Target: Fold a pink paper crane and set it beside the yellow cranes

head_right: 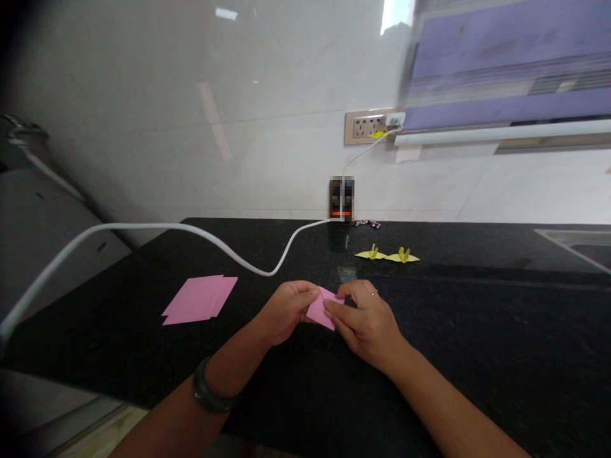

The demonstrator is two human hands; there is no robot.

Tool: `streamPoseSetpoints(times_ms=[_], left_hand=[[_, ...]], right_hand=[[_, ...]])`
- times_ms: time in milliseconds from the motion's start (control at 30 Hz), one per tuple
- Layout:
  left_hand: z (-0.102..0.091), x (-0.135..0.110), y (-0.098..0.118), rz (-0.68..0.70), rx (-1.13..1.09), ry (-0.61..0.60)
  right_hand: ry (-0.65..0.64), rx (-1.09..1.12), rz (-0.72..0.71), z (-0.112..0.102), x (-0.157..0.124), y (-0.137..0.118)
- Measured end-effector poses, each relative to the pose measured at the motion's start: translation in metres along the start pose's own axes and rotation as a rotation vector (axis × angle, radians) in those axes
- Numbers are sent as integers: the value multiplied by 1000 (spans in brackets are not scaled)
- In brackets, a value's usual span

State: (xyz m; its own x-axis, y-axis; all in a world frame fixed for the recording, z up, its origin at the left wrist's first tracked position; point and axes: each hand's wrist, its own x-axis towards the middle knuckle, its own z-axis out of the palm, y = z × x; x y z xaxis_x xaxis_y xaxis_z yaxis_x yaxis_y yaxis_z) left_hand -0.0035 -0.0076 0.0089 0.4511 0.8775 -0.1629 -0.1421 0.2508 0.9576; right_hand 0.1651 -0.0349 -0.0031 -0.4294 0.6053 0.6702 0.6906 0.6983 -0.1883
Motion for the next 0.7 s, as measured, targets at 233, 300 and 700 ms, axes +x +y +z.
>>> streamPoseSetpoints(times_ms=[233,300,700], left_hand=[[-2,0,-2,44,73,14],[-2,1,-2,52,88,20],[1,3,-2,7,-3,46]], right_hand=[[-1,0,-2,1,-1,1],[0,0,-5,2,-1,0],[-30,-33,-2,-3,2,-5]])
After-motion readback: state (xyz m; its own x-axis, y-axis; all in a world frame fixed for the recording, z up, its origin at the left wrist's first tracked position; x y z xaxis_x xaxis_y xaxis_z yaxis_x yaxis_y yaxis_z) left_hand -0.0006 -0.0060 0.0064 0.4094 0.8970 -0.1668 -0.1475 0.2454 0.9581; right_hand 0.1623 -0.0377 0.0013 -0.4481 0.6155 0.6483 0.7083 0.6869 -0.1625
